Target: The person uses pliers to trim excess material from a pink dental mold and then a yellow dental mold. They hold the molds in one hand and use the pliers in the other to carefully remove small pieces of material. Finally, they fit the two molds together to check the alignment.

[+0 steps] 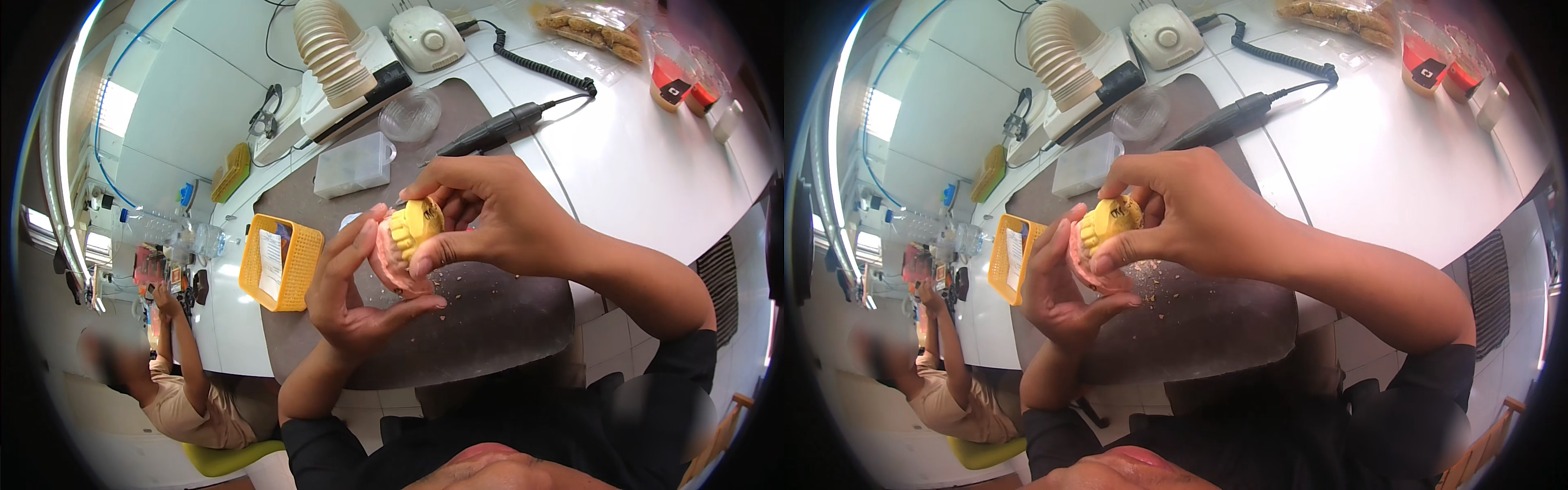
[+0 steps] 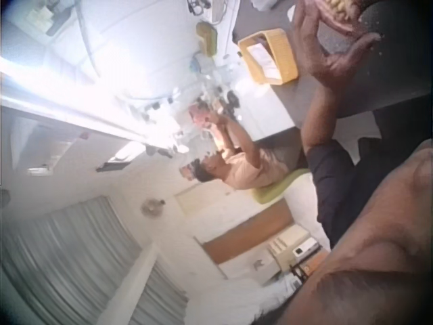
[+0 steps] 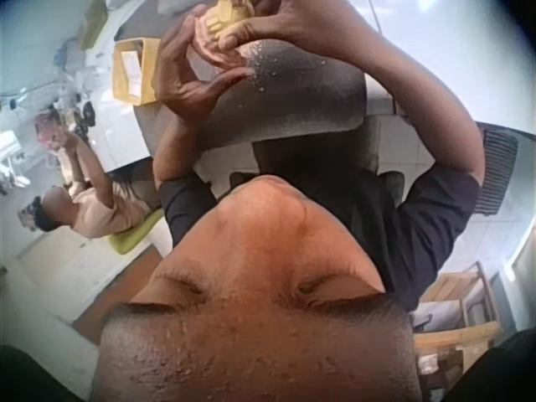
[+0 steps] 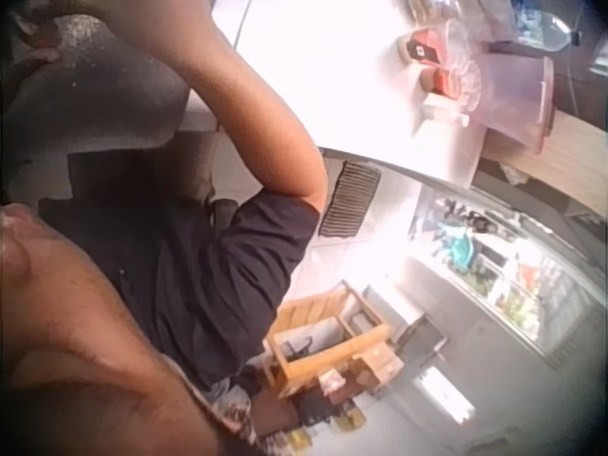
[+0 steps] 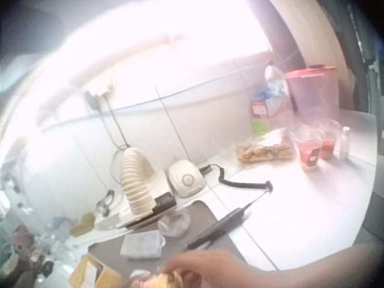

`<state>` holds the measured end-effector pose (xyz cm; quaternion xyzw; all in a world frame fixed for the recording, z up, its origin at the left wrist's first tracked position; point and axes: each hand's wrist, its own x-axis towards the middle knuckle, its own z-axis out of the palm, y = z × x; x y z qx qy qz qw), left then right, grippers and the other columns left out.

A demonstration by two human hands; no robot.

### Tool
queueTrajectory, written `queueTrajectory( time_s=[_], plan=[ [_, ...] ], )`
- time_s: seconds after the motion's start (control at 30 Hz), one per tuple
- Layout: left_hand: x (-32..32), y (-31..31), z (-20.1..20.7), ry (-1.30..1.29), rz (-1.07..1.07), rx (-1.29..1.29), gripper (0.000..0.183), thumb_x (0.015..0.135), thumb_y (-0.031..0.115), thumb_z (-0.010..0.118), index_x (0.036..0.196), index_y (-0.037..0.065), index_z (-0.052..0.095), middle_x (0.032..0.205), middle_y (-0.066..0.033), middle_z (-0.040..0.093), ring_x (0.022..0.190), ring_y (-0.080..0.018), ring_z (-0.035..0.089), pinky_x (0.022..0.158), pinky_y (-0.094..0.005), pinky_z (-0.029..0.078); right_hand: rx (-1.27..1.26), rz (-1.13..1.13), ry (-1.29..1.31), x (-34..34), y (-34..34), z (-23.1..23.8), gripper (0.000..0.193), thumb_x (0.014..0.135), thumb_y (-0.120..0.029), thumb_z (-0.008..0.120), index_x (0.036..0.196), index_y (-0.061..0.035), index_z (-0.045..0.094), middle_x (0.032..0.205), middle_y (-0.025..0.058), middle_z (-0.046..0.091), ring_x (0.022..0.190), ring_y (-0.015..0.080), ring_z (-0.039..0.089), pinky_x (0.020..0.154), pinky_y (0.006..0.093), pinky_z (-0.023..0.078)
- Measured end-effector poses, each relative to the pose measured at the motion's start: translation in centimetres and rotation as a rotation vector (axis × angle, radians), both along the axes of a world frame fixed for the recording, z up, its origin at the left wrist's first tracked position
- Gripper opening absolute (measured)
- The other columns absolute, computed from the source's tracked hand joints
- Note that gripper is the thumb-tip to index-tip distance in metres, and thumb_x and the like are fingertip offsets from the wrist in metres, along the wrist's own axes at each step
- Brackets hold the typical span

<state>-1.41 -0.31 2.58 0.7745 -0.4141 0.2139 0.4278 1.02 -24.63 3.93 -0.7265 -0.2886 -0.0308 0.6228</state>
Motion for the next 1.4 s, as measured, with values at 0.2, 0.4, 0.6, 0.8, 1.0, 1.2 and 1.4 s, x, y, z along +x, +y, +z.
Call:
queueTrajectory(
  time_s=[0.2,0.4,0.6,0.8,1.0,1.2,1.4],
  plan=[
    [-0.1,-0.5,0.0,0.75,-0.035,-0.354,0.09,0.074,0.019,0.096,0.145,-0.009,0.048,0.137,-0.0188,0.061,0.126,-0.0243,0.061,0.11,-0.0378,0.047,-0.147,-0.037,0.123,-0.1,0.0,0.6,0.037,0.096,-0.037,0.071,0.097,-0.0004,0.077,0.083,0.0176,0.074,0.075,0.0322,0.071,0.071,0.0387,0.053],
    [0.2,-1.1,-0.1,0.911,-0.081,-0.426,0.079,0.08,0.013,0.09,0.143,-0.01,0.049,0.131,-0.0166,0.062,0.116,-0.0207,0.066,0.1,-0.0324,0.054,-0.293,-0.079,0.068,0.2,0.1,0.2,0.035,0.1,-0.034,0.064,0.089,-0.0035,0.078,0.073,0.0127,0.071,0.068,0.0272,0.065,0.066,0.0371,0.051],
    [0.6,-0.6,-0.7,1.038,-0.055,-0.436,0.077,0.084,0.034,0.087,0.138,-0.009,0.052,0.123,-0.0146,0.065,0.106,-0.018,0.069,0.091,-0.0312,0.059,-0.385,-0.136,-0.003,0.8,0.3,-1.1,0.037,0.103,-0.036,0.064,0.091,-0.0031,0.077,0.063,0.0066,0.065,0.056,0.0121,0.054,0.055,0.0307,0.044],
    [0.8,-0.6,-0.2,0.938,-0.045,-0.22,0.091,0.091,0.064,0.07,0.138,-0.01,0.045,0.123,-0.0212,0.066,0.109,-0.0311,0.072,0.094,-0.043,0.06,-0.378,-0.096,0.152,0.6,0.3,-0.4,0.04,0.104,-0.037,0.063,0.099,-0.0003,0.078,0.066,0.0074,0.067,0.059,0.0112,0.055,0.056,0.0305,0.044],
    [0.9,-0.6,0.1,0.989,-0.053,-0.202,0.094,0.092,0.067,0.067,0.139,-0.011,0.044,0.125,-0.0224,0.065,0.11,-0.0318,0.072,0.095,-0.0437,0.06,-0.404,-0.104,0.207,0.6,0.4,0.0,0.04,0.102,-0.038,0.067,0.103,-0.0003,0.079,0.069,0.0069,0.068,0.061,0.0096,0.055,0.057,0.0281,0.044],
    [0.8,-0.8,0.2,1.0,-0.051,-0.216,0.094,0.093,0.066,0.066,0.14,-0.012,0.044,0.128,-0.0236,0.064,0.113,-0.0318,0.071,0.096,-0.045,0.059,-0.407,-0.104,0.198,0.7,0.3,-0.2,0.043,0.102,-0.041,0.066,0.092,-0.0009,0.078,0.068,0.0046,0.068,0.062,0.0087,0.055,0.057,0.0266,0.044],
    [0.8,-0.8,0.0,1.01,-0.056,-0.254,0.092,0.093,0.064,0.067,0.14,-0.012,0.046,0.127,-0.0237,0.065,0.111,-0.0319,0.071,0.096,-0.0448,0.06,-0.41,-0.09,0.182,0.7,0.2,-0.2,0.047,0.103,-0.043,0.063,0.083,-0.0026,0.075,0.065,0.0018,0.064,0.061,0.0088,0.055,0.057,0.0264,0.044]
  ],
)
